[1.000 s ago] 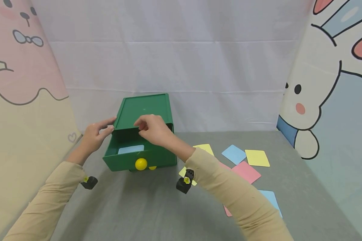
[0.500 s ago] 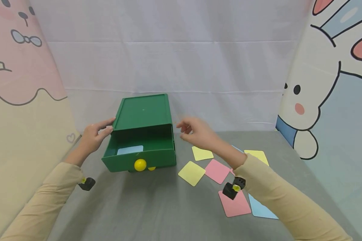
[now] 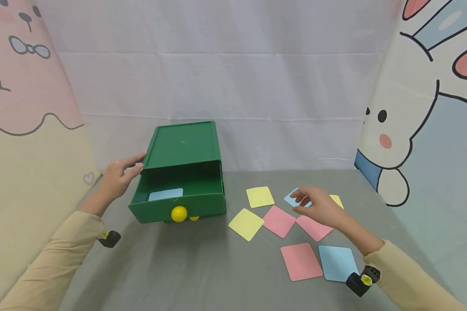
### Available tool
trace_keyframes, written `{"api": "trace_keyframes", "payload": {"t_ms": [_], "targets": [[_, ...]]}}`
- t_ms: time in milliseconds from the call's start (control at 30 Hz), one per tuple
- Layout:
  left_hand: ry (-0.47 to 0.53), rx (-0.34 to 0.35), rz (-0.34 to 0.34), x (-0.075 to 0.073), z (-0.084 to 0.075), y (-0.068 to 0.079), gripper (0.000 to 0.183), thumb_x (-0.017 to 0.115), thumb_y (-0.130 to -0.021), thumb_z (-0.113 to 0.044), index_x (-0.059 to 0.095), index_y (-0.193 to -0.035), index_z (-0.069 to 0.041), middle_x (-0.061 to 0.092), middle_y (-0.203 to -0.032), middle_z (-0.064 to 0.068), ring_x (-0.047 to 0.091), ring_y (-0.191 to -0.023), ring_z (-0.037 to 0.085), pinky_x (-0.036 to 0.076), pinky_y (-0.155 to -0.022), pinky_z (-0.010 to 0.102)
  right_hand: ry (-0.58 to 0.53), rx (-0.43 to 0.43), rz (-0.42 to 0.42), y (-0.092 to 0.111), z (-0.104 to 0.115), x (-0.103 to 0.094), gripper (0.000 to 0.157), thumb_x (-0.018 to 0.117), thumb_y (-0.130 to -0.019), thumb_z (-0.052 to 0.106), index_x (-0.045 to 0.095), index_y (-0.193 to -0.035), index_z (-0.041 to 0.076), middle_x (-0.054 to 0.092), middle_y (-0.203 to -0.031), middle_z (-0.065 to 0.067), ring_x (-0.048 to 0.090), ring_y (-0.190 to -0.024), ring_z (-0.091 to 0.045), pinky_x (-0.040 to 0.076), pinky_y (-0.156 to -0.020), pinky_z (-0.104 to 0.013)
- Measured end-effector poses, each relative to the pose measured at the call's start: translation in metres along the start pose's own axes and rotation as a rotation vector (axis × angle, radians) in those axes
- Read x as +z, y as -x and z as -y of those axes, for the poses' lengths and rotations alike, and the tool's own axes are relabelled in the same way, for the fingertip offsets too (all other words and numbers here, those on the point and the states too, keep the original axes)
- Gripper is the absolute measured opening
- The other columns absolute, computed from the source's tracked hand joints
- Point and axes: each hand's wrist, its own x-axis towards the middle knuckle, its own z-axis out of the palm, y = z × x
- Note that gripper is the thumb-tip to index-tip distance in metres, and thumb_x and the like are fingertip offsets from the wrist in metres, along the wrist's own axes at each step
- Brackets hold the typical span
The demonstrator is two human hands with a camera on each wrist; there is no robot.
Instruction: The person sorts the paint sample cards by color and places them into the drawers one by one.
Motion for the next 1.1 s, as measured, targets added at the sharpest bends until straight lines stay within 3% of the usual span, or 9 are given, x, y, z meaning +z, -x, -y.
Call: {"api": "trace_keyframes", "payload": {"t_ms": [100, 167, 233, 300, 367, 467, 667, 900, 1100], "targets": [[-0.004, -0.005, 0.008, -0.002, -0.001, 0.0, 0.04, 0.05, -0.093, -0.017, 0.05, -0.128, 0.001, 0.057, -0.116, 0.024, 0.054, -0.101, 0.041, 0.042, -0.081, 0.056, -0.017, 0.033, 0.031, 0.015, -0.018, 0.0, 0.029, 0.069, -0.079, 0.007, 0.06, -0.104, -0.005, 0.06, -0.094, -0.009, 0.059, -0.08, -0.018, 0.05, -0.063, -0.023], [-0.007, -0.004, 0.019, -0.003, -0.002, 0.001, 0.04, 0.05, -0.093, -0.018, 0.05, -0.129, 0.0, 0.064, -0.097, 0.024, 0.054, -0.1, 0.041, 0.042, -0.08, 0.056, -0.017, 0.06, 0.077, 0.026, -0.031, 0.001, 0.033, 0.069, -0.079, 0.01, 0.059, -0.106, -0.005, 0.059, -0.097, -0.01, 0.057, -0.081, -0.016, 0.05, -0.064, -0.023], [-0.006, 0.003, 0.029, -0.003, -0.002, 0.001, 0.041, 0.05, -0.093, -0.019, 0.05, -0.129, 0.0, 0.061, -0.076, 0.021, 0.054, -0.1, 0.041, 0.043, -0.079, 0.056, -0.01, 0.085, 0.124, 0.038, -0.042, 0.001, 0.037, 0.069, -0.079, 0.013, 0.058, -0.109, -0.005, 0.059, -0.099, -0.012, 0.056, -0.082, -0.016, 0.05, -0.064, -0.023], [-0.004, 0.005, 0.037, -0.003, -0.002, 0.001, 0.041, 0.05, -0.093, -0.02, 0.05, -0.129, 0.0, 0.06, -0.075, 0.021, 0.054, -0.101, 0.041, 0.043, -0.079, 0.056, -0.001, 0.106, 0.171, 0.048, -0.054, 0.003, 0.042, 0.07, -0.079, 0.017, 0.057, -0.112, -0.006, 0.059, -0.104, -0.015, 0.056, -0.083, -0.018, 0.05, -0.065, -0.023], [-0.002, 0.004, 0.041, -0.004, -0.001, 0.001, 0.041, 0.049, -0.093, -0.02, 0.05, -0.129, 0.0, 0.063, -0.092, 0.023, 0.054, -0.102, 0.04, 0.043, -0.08, 0.056, 0.012, 0.123, 0.2, 0.058, -0.066, 0.005, 0.045, 0.071, -0.078, 0.02, 0.057, -0.112, -0.006, 0.059, -0.106, -0.016, 0.056, -0.084, -0.021, 0.05, -0.065, -0.024], [-0.001, -0.001, 0.042, -0.004, -0.001, 0.001, 0.042, 0.049, -0.093, -0.02, 0.049, -0.13, 0.0, 0.056, -0.119, 0.024, 0.054, -0.103, 0.039, 0.042, -0.08, 0.057, 0.033, 0.18, 0.228, 0.072, -0.083, 0.009, 0.05, 0.073, -0.075, 0.026, 0.057, -0.111, -0.004, 0.06, -0.106, -0.014, 0.055, -0.084, -0.022, 0.049, -0.064, -0.025], [-0.003, -0.007, 0.047, -0.003, 0.0, 0.001, 0.041, 0.049, -0.093, -0.02, 0.049, -0.13, -0.001, 0.054, -0.121, 0.023, 0.053, -0.103, 0.038, 0.042, -0.083, 0.056, 0.112, 0.263, 0.219, 0.095, -0.104, 0.015, 0.058, 0.077, -0.068, 0.031, 0.058, -0.111, -0.002, 0.058, -0.106, -0.011, 0.052, -0.088, -0.021, 0.046, -0.067, -0.027], [0.009, -0.013, 0.054, -0.003, -0.001, 0.002, 0.042, 0.049, -0.094, -0.02, 0.048, -0.131, -0.001, 0.054, -0.123, 0.023, 0.053, -0.105, 0.037, 0.041, -0.083, 0.057, 0.154, 0.208, 0.216, 0.111, -0.118, 0.018, 0.054, 0.08, -0.064, 0.032, 0.061, -0.105, 0.001, 0.052, -0.098, -0.004, 0.042, -0.08, 0.001, 0.043, -0.067, -0.022], [0.008, -0.014, 0.045, -0.003, 0.0, 0.001, 0.042, 0.049, -0.093, -0.02, 0.048, -0.131, -0.001, 0.057, -0.117, 0.024, 0.053, -0.107, 0.038, 0.04, -0.085, 0.058, 0.129, 0.221, 0.239, 0.116, -0.122, 0.017, 0.048, 0.081, -0.063, 0.029, 0.062, -0.098, 0.002, 0.049, -0.093, -0.003, 0.042, -0.078, 0.003, 0.043, -0.065, -0.021]]}}
